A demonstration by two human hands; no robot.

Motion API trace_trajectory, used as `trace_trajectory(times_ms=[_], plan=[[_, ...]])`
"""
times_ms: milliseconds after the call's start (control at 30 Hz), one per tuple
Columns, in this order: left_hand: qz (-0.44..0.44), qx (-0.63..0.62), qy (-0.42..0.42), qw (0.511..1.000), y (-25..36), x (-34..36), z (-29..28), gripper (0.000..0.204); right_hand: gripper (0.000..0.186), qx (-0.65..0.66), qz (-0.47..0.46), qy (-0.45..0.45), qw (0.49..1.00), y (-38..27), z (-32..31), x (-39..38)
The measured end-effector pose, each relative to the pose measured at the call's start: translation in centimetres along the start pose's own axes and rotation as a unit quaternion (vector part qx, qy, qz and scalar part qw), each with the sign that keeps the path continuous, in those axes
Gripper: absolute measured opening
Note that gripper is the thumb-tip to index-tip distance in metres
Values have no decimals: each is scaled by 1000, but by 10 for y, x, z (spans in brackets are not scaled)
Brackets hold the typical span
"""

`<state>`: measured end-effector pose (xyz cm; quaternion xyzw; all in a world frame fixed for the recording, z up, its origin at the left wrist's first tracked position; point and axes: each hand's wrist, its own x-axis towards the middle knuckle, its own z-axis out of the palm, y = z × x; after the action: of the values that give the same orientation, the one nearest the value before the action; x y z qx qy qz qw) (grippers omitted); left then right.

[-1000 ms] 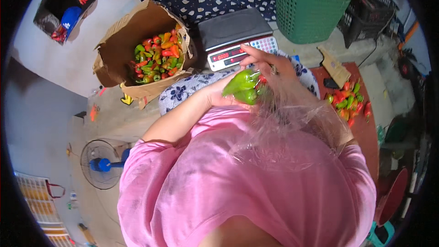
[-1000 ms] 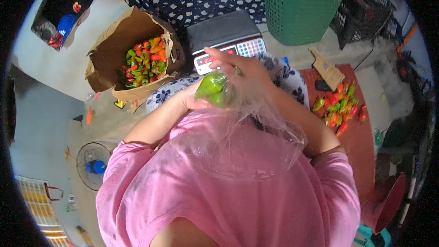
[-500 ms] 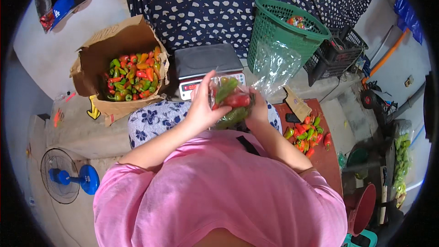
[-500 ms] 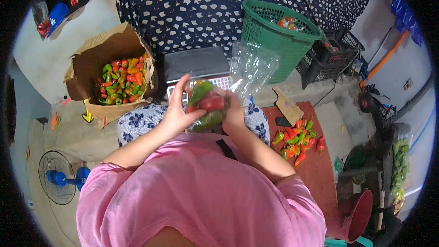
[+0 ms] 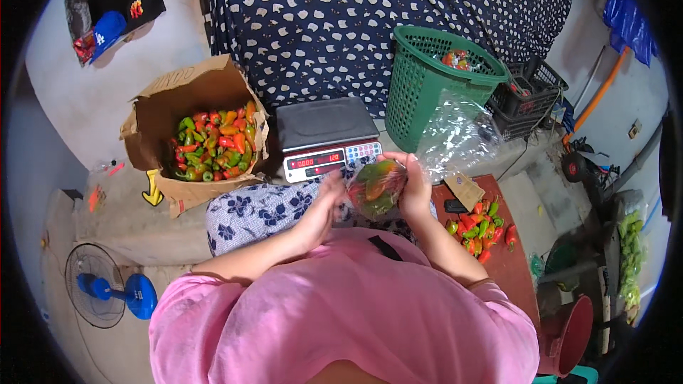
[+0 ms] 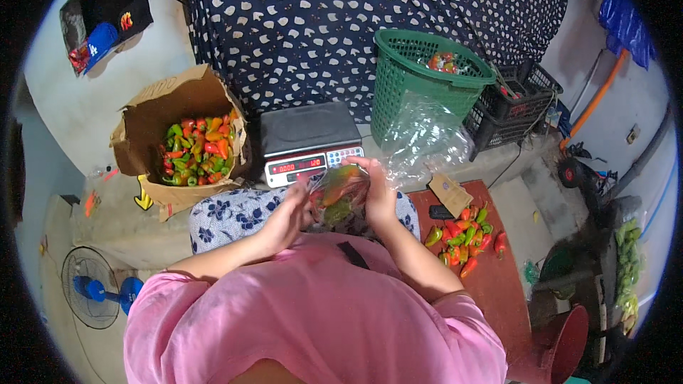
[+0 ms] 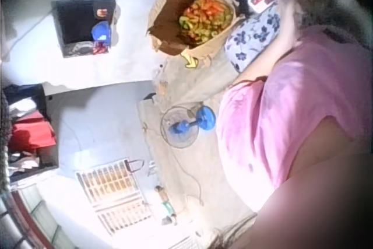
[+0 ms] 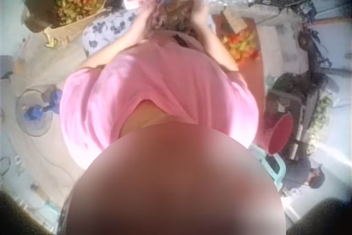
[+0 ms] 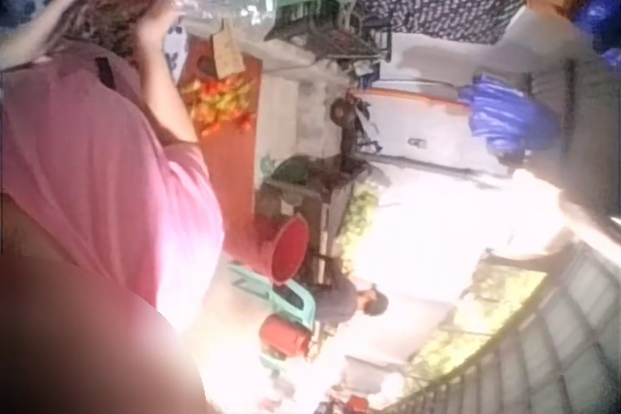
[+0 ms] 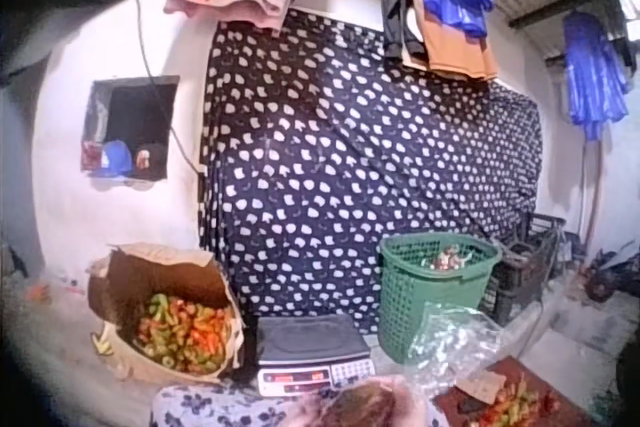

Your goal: The person weighs peppers on a digital scale and places them into small plastic bags.

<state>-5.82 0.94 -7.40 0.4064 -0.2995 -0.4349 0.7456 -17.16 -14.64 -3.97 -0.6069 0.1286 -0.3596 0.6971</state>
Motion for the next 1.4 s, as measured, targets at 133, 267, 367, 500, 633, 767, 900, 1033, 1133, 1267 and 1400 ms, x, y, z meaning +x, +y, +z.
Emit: trace_trajectory(times_ms=[133,267,367,500,633,767,900,1033,1133,1267,1400], plan=[[-245,-306,-127,911,7,2,2,55,52,-197,-127,-68,970,7,0,-5],[116,214,-115,963,24,9,-4,44,47,-155,-69,33,985,20,0,-6],[375,578,-135,712,45,5,5,43,43,206,142,17,968,23,-9,8],[203,502,-272,796,20,13,-32,42,38,83,146,-112,980,12,-41,16],[83,359,-72,927,17,8,8,43,33,-277,148,-358,879,-34,-1,9],[44,213,-197,956,10,6,14,22,36,-350,-217,-378,829,23,12,-15],[17,-60,-66,996,42,4,1,25,40,-338,-23,-441,831,13,3,-6],[-40,-258,15,965,71,25,-32,27,38,-360,-2,-410,838,11,7,-3],[5,-282,59,958,87,31,-54,24,35,-461,-37,-418,782,18,19,-15],[321,52,177,929,148,13,-24,23,29,-489,-81,-429,755,28,20,-21],[277,730,-89,618,136,-32,40,42,26,-414,-159,-390,807,40,32,-30]])
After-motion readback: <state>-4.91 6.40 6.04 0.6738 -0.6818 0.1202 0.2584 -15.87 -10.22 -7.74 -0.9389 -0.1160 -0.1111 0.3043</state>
